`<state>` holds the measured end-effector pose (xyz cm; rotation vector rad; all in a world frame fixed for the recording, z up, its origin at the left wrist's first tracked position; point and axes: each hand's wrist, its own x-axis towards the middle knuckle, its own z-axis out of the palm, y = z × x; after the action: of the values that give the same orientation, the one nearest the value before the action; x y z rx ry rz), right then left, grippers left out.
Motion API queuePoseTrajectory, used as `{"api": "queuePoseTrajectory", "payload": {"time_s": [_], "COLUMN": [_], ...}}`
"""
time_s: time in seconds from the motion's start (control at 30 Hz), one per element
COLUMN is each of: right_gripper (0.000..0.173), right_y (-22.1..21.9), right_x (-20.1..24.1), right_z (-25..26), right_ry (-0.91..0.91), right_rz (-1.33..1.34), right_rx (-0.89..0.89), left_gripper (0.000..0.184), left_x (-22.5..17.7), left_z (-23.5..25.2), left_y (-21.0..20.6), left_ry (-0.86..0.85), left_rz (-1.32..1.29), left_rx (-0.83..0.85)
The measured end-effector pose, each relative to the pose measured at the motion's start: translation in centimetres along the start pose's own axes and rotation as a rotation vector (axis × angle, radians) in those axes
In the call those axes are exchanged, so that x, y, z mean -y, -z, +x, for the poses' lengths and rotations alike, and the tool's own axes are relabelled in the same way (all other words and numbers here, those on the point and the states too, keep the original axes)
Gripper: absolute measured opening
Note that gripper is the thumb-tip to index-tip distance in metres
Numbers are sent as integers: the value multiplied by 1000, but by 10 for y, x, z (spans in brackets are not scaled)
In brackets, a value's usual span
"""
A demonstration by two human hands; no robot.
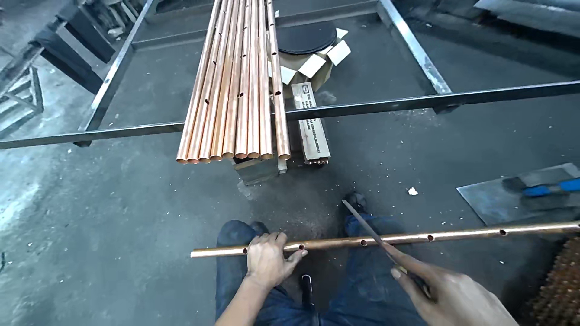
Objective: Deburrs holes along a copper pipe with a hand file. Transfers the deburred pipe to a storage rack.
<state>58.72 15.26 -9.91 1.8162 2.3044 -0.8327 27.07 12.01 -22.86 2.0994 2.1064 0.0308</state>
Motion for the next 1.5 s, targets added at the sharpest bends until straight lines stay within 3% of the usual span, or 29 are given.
{"api": "queuePoseTrajectory", "payload": {"time_s": [0.17,0.23,0.33,0.43,0.73,0.9,1.03,1.17,1.27,1.37,1.5], "right_gripper": [48,48,47,47,48,48,43,45,48,47,48], "right_y": [-6,-5,-7,-8,-21,-32,-41,-54,-68,-48,-40], "right_x": [-5,-4,-6,-6,-2,15,18,27,59,92,76], "right_z": [3,6,6,4,3,-8,-24,-16,30,70,39], "right_ry": [26,50,64,62,142,293,406,378,340,214,287], "right_rz": [-16,-32,-30,-28,-53,-101,-145,-171,-244,-303,-250], "right_rx": [-82,-128,-140,-94,-102,2,34,67,57,304,129], "left_gripper": [75,79,83,84,78,46,39,41,42,39,38], "left_x": [-3,-8,-17,-20,-15,-24,-25,-26,-24,-25,-22], "left_z": [-2,2,15,24,25,33,38,38,36,33,28], "left_y": [1,12,37,48,47,44,43,41,38,39,39], "left_ry": [-6,55,189,213,116,195,208,204,218,224,224], "left_rz": [-20,-83,-130,-118,-121,33,53,39,48,48,21], "left_rx": [-6,123,454,580,582,622,653,633,631,614,579]}}
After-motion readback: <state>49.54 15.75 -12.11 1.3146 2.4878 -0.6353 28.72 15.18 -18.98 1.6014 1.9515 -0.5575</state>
